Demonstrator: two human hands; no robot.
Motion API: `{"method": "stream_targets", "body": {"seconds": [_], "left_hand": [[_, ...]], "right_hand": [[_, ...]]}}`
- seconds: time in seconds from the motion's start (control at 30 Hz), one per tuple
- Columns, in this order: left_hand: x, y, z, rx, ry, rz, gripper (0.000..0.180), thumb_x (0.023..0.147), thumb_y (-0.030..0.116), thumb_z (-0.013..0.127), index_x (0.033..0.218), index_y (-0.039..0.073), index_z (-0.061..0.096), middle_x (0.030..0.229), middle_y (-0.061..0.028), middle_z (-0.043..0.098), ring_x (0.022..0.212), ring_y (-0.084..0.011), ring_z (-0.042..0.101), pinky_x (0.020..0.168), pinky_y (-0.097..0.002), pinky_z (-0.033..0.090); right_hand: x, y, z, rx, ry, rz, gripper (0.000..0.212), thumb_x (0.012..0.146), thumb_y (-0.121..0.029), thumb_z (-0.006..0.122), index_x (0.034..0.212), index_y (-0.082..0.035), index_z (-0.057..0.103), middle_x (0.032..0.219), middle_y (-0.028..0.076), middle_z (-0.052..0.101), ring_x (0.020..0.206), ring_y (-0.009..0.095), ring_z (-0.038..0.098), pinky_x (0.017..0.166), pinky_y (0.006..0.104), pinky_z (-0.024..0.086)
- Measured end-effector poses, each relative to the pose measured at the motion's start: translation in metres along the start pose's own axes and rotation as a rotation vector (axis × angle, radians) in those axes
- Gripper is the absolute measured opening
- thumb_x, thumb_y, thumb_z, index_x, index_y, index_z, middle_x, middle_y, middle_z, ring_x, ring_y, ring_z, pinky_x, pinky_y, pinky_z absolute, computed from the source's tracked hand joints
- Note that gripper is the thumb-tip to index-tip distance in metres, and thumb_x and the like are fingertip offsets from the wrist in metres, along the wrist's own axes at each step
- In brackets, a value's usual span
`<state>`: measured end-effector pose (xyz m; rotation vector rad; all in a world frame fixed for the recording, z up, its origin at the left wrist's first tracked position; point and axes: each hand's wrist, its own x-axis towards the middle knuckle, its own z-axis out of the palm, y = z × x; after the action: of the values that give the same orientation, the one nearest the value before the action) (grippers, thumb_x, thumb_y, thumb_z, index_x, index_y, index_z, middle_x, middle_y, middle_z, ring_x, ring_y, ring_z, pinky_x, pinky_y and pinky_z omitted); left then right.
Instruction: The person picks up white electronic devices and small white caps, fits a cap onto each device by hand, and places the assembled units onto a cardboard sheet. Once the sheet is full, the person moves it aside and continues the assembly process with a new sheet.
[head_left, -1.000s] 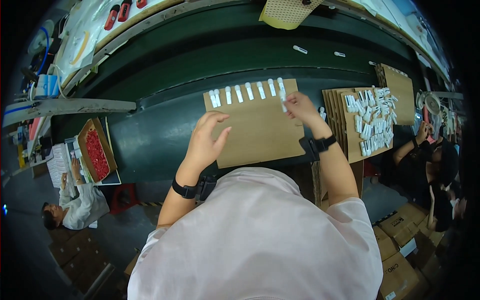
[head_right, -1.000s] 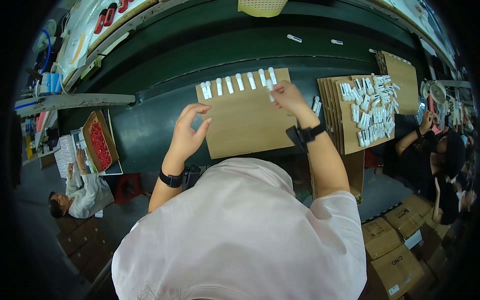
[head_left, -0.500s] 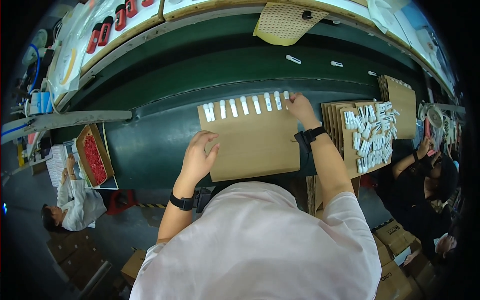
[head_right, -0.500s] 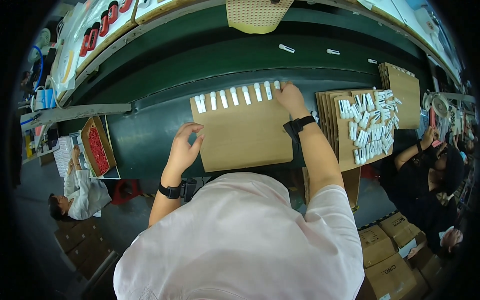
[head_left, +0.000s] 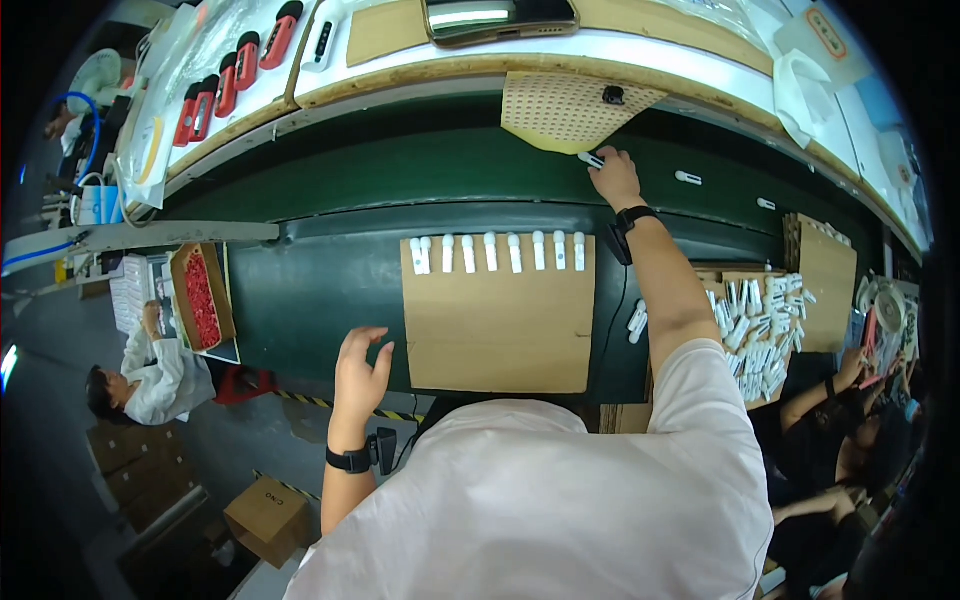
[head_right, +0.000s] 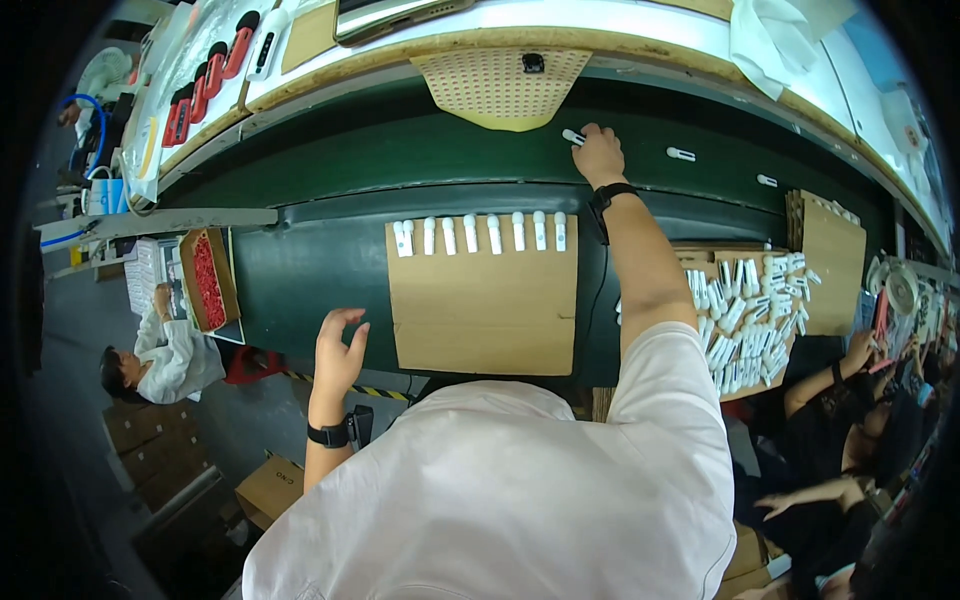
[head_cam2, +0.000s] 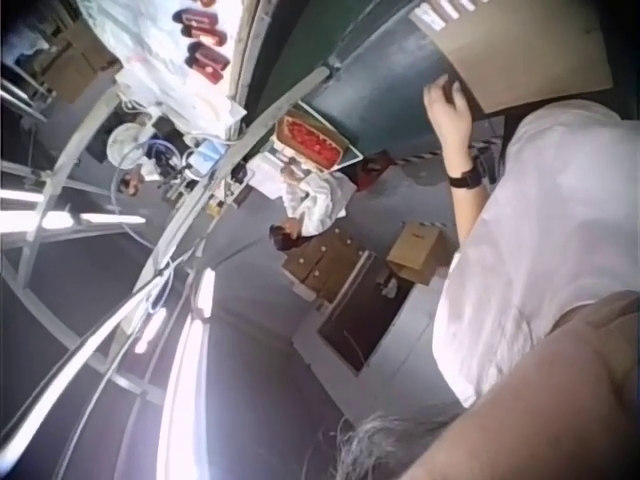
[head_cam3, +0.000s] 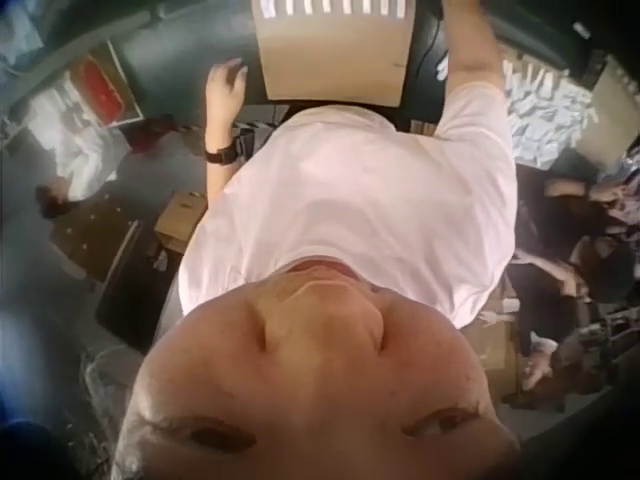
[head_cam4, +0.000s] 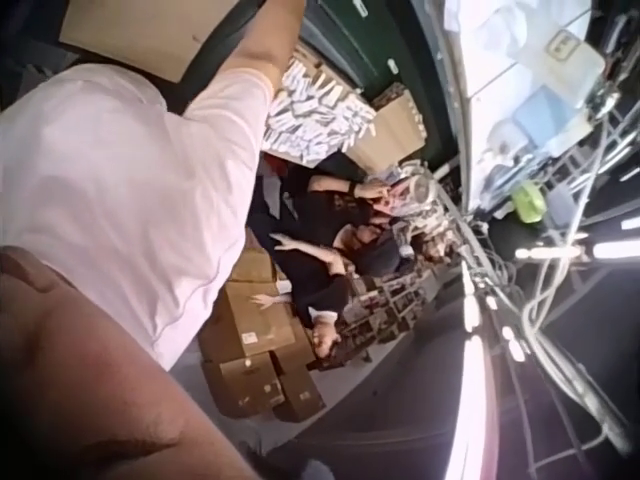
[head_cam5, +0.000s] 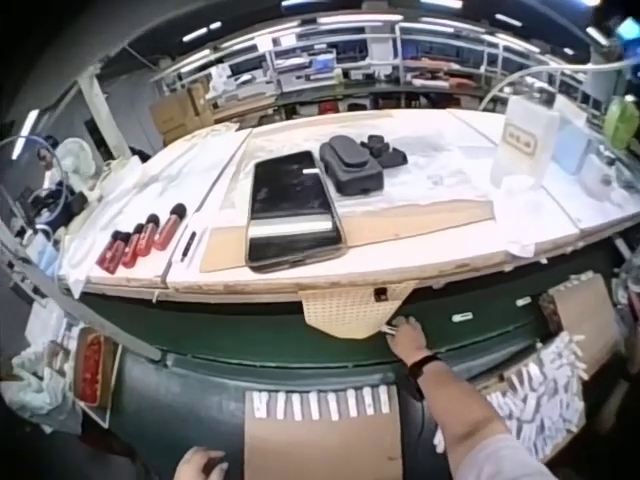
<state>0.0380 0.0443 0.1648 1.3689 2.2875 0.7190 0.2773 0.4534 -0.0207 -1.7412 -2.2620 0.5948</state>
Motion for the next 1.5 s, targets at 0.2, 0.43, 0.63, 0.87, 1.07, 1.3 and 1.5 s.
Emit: {"method": "stream_targets", "body": {"seconds": [0.2,0.43,0.63,0.87,1.07,1.3,1.5], "left_hand": [[-0.009,0.011,-0.005,0.03,0.021,-0.066,0.02,0.081,0.003,0.065,0.101,-0.001,0.061,0.099,-0.0174,0.061,0.09,-0.0324,0.06,0.081,-0.0378,0.048],[0.01,0.032,-0.001,0.016,-0.014,0.03,0.02,0.081,0.001,0.064,0.101,-0.002,0.061,0.098,-0.0166,0.062,0.09,-0.0291,0.062,0.081,-0.0346,0.048],[0.03,0.049,-0.002,-0.074,-0.056,0.233,0.02,0.081,0.001,0.064,0.101,-0.001,0.061,0.1,-0.0167,0.063,0.094,-0.029,0.061,0.084,-0.0339,0.048],[0.028,0.081,-0.034,-0.368,-0.164,0.385,0.019,0.082,0.002,0.064,0.1,0.0,0.063,0.102,-0.0137,0.064,0.097,-0.0256,0.061,0.086,-0.0334,0.047],[0.015,0.086,-0.054,-0.618,-0.318,0.532,0.017,0.082,0.007,0.067,0.098,0.0,0.063,0.096,-0.0117,0.065,0.092,-0.0237,0.062,0.083,-0.0325,0.047],[0.001,0.078,-0.066,-0.628,-0.396,0.569,0.018,0.082,0.008,0.069,0.097,0.0,0.063,0.093,-0.0099,0.065,0.088,-0.0215,0.062,0.082,-0.0306,0.047],[-0.005,0.071,-0.065,-0.738,-0.342,0.524,0.021,0.083,0.006,0.07,0.101,-0.001,0.061,0.097,-0.0076,0.064,0.091,-0.0156,0.059,0.083,-0.0287,0.046]], "right_hand": [[0.018,0.007,0.021,-0.046,-0.009,0.001,0.03,0.081,-0.021,0.07,0.107,-0.009,0.061,0.104,0.016,0.057,0.1,0.035,0.057,0.088,0.043,0.047],[-0.014,-0.007,-0.026,0.412,-0.116,-0.092,0.021,0.082,-0.012,0.069,0.102,-0.007,0.062,0.093,0.01,0.064,0.086,0.026,0.063,0.077,0.0339,0.05],[-0.143,-0.062,-0.111,0.763,-0.052,-0.248,0.019,0.083,-0.005,0.066,0.101,-0.002,0.06,0.092,0.006,0.063,0.082,0.015,0.06,0.073,0.0255,0.047],[-0.278,-0.145,-0.168,0.869,0.004,-0.466,0.021,0.079,0.002,0.067,0.099,-0.001,0.061,0.093,0.007,0.062,0.082,0.016,0.058,0.073,0.0257,0.045],[-0.318,-0.187,-0.172,0.837,0.077,-0.629,0.026,0.075,0.005,0.069,0.099,-0.001,0.062,0.092,0.009,0.062,0.08,0.019,0.058,0.07,0.0278,0.045],[-0.336,-0.21,-0.167,0.8,0.084,-0.705,0.028,0.075,0.003,0.071,0.101,-0.002,0.062,0.092,0.009,0.062,0.08,0.02,0.059,0.071,0.0277,0.045],[-0.346,-0.217,-0.164,0.885,-0.012,-0.5,0.027,0.076,0.001,0.071,0.102,-0.002,0.062,0.093,0.009,0.063,0.082,0.02,0.06,0.072,0.0272,0.046]]}}
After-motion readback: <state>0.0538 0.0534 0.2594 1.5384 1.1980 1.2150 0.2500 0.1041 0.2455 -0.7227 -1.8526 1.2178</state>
